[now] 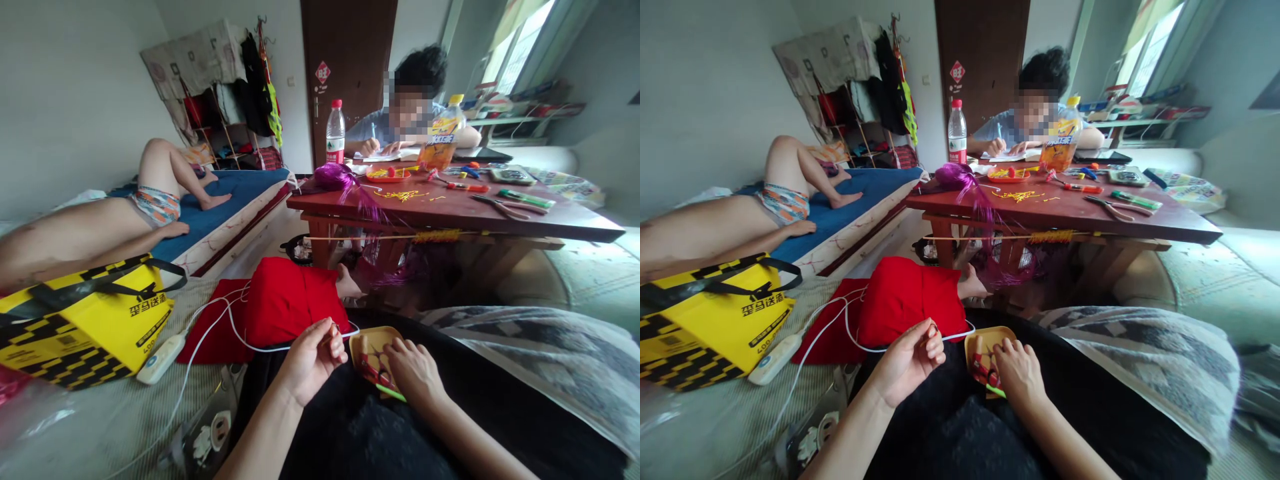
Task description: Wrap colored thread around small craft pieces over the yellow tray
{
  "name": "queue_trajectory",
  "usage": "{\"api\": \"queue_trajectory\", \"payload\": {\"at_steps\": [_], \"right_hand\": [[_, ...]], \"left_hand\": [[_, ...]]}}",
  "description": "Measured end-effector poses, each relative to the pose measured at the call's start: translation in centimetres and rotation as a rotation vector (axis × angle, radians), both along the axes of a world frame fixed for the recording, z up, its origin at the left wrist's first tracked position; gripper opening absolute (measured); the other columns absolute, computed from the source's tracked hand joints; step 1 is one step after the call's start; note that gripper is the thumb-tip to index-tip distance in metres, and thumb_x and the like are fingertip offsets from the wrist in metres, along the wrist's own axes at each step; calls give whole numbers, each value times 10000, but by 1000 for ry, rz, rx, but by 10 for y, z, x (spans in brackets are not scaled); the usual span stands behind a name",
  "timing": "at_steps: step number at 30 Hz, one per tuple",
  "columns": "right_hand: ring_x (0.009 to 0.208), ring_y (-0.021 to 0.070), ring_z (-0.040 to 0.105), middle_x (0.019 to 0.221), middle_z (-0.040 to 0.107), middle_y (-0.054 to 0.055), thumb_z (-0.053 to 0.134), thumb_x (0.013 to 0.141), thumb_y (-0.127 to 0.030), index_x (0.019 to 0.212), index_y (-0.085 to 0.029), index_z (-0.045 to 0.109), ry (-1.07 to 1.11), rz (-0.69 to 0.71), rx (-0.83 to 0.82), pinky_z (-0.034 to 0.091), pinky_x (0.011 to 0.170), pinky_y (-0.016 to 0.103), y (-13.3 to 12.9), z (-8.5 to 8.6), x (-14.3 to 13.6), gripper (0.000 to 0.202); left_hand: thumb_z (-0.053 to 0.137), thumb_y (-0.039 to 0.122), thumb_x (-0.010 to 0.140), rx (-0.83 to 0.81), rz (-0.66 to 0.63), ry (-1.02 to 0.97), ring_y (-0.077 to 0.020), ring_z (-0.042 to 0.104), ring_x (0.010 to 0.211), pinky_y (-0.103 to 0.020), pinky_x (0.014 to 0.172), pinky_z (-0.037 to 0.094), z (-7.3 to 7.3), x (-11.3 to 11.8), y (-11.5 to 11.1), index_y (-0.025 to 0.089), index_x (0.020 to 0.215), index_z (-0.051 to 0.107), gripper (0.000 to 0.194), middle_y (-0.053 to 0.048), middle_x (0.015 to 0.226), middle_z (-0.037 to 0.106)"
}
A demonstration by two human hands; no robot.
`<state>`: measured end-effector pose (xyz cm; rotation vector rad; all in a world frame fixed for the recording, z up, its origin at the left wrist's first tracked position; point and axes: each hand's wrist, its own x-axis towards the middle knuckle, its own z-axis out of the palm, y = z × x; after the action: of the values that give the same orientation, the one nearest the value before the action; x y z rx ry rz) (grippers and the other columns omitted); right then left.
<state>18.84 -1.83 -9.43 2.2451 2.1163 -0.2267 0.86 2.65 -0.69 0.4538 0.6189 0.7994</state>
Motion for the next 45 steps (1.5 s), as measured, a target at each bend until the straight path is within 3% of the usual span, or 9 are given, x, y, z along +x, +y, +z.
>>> {"api": "queue_trajectory", "payload": {"at_steps": [6, 11, 16, 19, 22, 25, 28, 33, 45], "right_hand": [[890, 173, 588, 960, 623, 42, 521, 870, -290, 905, -142, 603, 19, -8, -26, 457, 809, 391, 6, -7, -6, 173], [914, 178, 584, 1015, 613, 46, 531, 863, -307, 960, -157, 596, 235, 50, -66, 469, 803, 392, 12, -19, -22, 191], [868, 175, 580, 932, 619, 44, 534, 850, -332, 867, -155, 603, 533, -57, 10, 456, 787, 380, 15, -26, -21, 191], [845, 204, 589, 870, 623, 78, 415, 862, -442, 830, -162, 592, 799, -148, 121, 455, 761, 342, 5, -13, -12, 332], [801, 192, 606, 892, 622, 73, 232, 883, -499, 1014, -170, 526, 1064, -205, 191, 475, 703, 297, -13, 10, -7, 460], [691, 156, 569, 757, 589, 4, 372, 838, -528, 1037, -203, 517, 1406, -277, 207, 462, 651, 261, -30, 34, -13, 408], [536, 116, 458, 581, 492, -42, 543, 737, -559, 855, -189, 602, 1651, -364, 134, 399, 523, 218, -39, 49, -26, 393], [456, 82, 331, 489, 383, -62, 551, 663, -659, 572, -169, 527, 1749, -541, 83, 321, 440, 204, -39, 55, -49, 499], [483, 131, 468, 546, 513, -22, 578, 579, -693, 641, -169, 555, 1778, -597, 126, 416, 452, 246, -36, 43, -54, 528]], "left_hand": [[634, 233, 757, -76, -5, -7, -67, 381, 470, -208, 522, 330, -7, 1, -6, 117, 574, 537, 238, 25, 490, 453], [615, 225, 767, -69, -13, -11, -69, 380, 473, -212, 529, 324, -9, 1, -7, 116, 581, 539, 229, 27, 491, 446], [617, 221, 761, -69, -14, -32, -70, 384, 476, -214, 530, 316, -11, -1, -9, 113, 594, 546, 212, 22, 498, 456], [621, 228, 759, -63, -27, -30, -69, 380, 470, -217, 530, 310, -13, 1, -12, 117, 589, 535, 220, 25, 488, 449], [632, 246, 746, -55, -60, -36, -71, 378, 460, -220, 522, 304, -13, 4, -16, 119, 581, 530, 231, 29, 470, 440], [652, 272, 724, -29, -100, -50, -72, 374, 447, -225, 510, 299, -13, 7, -21, 124, 574, 523, 247, 36, 454, 428], [672, 293, 700, 5, -129, -50, -73, 374, 443, -233, 505, 302, -12, 9, -26, 129, 572, 515, 261, 40, 453, 425], [685, 313, 683, 2, -191, -17, -76, 385, 447, -240, 509, 313, -11, 11, -32, 132, 576, 509, 274, 44, 448, 418], [678, 326, 687, 15, -207, 14, -78, 391, 452, -238, 508, 316, -10, 15, -38, 134, 573, 491, 291, 39, 461, 419]]}}
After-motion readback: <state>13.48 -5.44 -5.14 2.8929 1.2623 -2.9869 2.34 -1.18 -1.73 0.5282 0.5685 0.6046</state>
